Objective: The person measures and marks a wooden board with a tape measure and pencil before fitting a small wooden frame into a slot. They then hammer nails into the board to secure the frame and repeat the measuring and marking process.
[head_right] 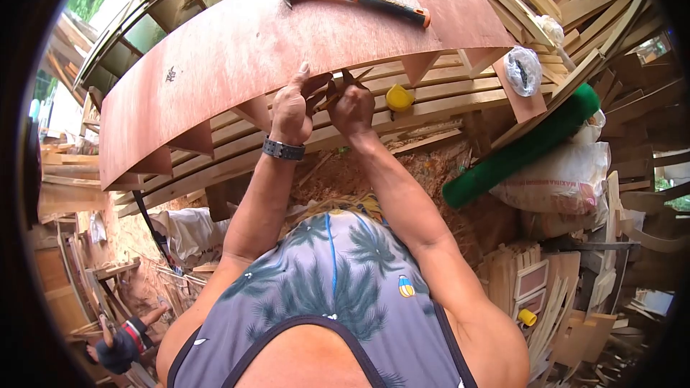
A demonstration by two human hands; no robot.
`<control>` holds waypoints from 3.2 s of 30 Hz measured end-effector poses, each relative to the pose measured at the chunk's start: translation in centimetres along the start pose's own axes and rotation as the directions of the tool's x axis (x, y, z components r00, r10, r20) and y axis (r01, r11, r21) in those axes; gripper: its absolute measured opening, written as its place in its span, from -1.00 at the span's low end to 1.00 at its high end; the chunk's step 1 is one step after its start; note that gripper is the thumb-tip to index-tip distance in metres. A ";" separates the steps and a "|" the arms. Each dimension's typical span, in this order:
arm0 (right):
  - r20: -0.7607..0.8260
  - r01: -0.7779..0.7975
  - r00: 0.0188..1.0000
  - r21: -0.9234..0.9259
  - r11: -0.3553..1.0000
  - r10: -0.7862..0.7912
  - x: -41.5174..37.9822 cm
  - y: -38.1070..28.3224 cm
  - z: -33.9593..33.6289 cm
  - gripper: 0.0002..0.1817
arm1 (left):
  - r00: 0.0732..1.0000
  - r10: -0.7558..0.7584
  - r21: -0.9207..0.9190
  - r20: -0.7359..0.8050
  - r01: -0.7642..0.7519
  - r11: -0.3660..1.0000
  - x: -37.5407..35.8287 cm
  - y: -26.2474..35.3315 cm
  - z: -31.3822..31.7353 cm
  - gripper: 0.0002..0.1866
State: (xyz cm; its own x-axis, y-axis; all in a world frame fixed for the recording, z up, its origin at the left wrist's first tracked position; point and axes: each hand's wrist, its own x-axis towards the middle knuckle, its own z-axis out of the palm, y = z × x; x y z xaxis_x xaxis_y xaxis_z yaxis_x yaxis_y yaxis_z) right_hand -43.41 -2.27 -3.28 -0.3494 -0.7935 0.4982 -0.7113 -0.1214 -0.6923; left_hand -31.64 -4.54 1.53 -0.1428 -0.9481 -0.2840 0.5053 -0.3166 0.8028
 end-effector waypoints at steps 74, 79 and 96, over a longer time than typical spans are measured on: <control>0.769 0.356 0.580 0.056 0.933 -0.268 13.8 4.6 -24.6 -0.62 | 0.943 -0.061 0.176 0.326 0.002 0.984 -1.0 -9.1 12.9 -0.59; 0.740 0.357 0.611 0.058 0.932 -0.280 14.0 4.4 -24.1 -0.62 | 0.951 -0.044 0.127 0.307 0.005 0.992 -1.1 -7.9 13.4 -0.62; 0.748 0.344 0.608 0.056 0.937 -0.268 14.6 4.4 -23.8 -0.60 | 0.935 -0.068 -0.013 0.347 0.077 0.997 0.0 -8.4 13.9 -0.64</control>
State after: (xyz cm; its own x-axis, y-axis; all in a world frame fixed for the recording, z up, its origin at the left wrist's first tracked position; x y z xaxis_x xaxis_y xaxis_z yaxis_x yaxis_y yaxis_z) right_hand -66.13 -0.22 13.37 0.4340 -0.8956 0.0980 -0.7527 -0.4202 -0.5069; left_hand -47.73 -2.31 2.03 -0.4630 -0.8755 -0.1384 0.5036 -0.3883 0.7717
